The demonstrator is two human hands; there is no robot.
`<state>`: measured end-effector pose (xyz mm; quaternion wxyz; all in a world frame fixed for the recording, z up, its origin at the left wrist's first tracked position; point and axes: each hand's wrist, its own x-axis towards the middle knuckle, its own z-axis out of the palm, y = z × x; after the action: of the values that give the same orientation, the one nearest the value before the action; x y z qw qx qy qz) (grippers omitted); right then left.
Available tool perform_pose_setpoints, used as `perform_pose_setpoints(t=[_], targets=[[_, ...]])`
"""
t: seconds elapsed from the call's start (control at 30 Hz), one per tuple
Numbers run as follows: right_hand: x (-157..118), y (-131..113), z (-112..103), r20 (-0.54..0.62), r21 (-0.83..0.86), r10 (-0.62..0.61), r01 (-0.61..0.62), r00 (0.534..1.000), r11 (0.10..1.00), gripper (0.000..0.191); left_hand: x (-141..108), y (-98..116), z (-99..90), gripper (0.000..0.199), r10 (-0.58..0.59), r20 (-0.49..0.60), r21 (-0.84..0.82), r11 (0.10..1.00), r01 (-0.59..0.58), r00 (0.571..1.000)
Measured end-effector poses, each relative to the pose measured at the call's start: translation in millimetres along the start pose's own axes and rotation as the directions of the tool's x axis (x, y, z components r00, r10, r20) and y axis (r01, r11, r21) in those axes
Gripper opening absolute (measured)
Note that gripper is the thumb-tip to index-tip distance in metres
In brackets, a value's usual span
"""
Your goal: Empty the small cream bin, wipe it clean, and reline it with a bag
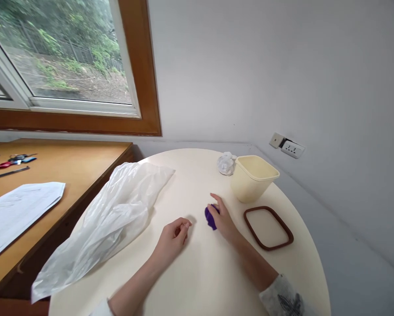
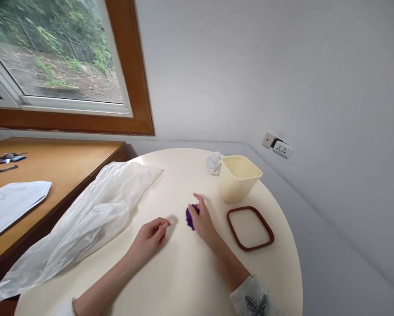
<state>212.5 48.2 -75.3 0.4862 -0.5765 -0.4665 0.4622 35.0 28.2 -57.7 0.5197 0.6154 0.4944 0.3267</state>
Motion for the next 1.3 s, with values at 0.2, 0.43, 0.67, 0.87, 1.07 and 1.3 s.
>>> perform_pose_setpoints(t=[0.2,0.43,0.67,0.87,1.07,1.3], targets=[[-16.6,-9.9,26.3,0.127,0.145,-0.037,0.018,0.991,0.989,0.044,14.6,6.2,10.7,0.031,0.021,0.083,-0.263,0.965,0.002,0.996],[-17.3,-8.6,23.7,0.217,0.259,-0.001,-0.057,0.976,0.964,0.048,21.9,-4.0,6.1,0.023,-0.009,0.05,-0.395,0.918,0.028,0.999],[-16.2,-5.2,24.3,0.179,0.267,-0.021,-0.028,0.984,0.963,0.045,20.5,-1.5,-2.2,0.023,-0.039,0.029,-0.503,0.863,0.048,0.999],[-14.1,-0.8,25.0,0.246,0.215,-0.011,-0.043,0.969,0.976,0.026,20.4,1.4,-5.6,0.023,-0.063,0.027,-0.582,0.811,0.067,0.998],[-16.6,-3.6,22.0,0.268,0.212,-0.073,0.015,0.961,0.977,0.018,19.4,0.2,-8.2,0.019,-0.031,0.063,-0.617,0.785,0.063,0.998],[-17.5,-7.3,18.1,0.302,0.212,-0.028,-0.038,0.953,0.976,0.02,17.6,1.7,-11.1,0.019,-0.021,0.066,-0.616,0.786,0.057,0.998]])
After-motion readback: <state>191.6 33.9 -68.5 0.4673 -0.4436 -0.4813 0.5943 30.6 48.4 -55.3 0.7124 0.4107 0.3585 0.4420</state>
